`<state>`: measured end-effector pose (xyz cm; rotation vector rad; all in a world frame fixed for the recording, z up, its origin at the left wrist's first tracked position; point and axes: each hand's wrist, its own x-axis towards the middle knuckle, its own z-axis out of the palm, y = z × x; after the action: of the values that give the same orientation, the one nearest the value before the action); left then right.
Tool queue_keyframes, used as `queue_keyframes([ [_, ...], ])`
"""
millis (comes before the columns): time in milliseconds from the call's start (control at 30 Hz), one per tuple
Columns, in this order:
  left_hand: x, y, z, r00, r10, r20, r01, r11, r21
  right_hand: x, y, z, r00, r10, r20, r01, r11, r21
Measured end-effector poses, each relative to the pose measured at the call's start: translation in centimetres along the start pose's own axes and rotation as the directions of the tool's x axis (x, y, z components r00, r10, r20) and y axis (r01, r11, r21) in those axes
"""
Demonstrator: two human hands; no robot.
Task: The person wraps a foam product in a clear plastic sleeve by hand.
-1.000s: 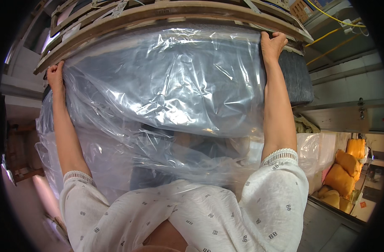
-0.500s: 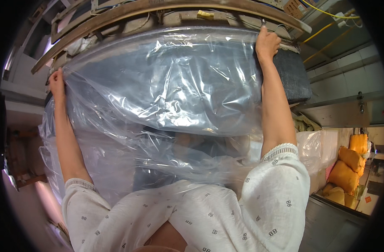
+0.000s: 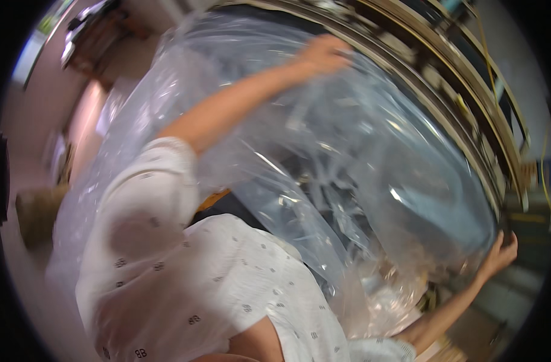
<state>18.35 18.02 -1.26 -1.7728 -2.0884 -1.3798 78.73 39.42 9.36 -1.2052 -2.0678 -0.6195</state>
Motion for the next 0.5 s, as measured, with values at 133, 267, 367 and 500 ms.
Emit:
queue_keyframes([
  [133, 3.3, 6.0, 10.2, 0.981, -0.025, -0.194, -0.027, 0.965, -0.261, 1.5, -21.6, -4.0, 0.957, -0.163, 0.241, -0.111, 0.561, 0.821],
  [267, 1.4, 11.0, 7.4, 0.991, 0.058, -0.122, -0.103, 0.906, -0.41, -2.3, -32.5, -5.4, 0.671, -0.588, 0.452, -0.217, 0.428, 0.877],
  [367, -3.4, 12.1, -1.9, 0.94, 0.269, -0.208, -0.296, 0.949, -0.109, -4.2, -27.3, -0.5, 0.696, -0.545, 0.469, 0.111, 0.726, 0.679],
  [500, -12.7, 4.4, -17.7, 0.877, 0.076, -0.475, -0.001, 0.988, 0.156, -4.7, -22.6, 1.2, 0.771, -0.476, 0.422, 0.149, 0.78, 0.608],
])
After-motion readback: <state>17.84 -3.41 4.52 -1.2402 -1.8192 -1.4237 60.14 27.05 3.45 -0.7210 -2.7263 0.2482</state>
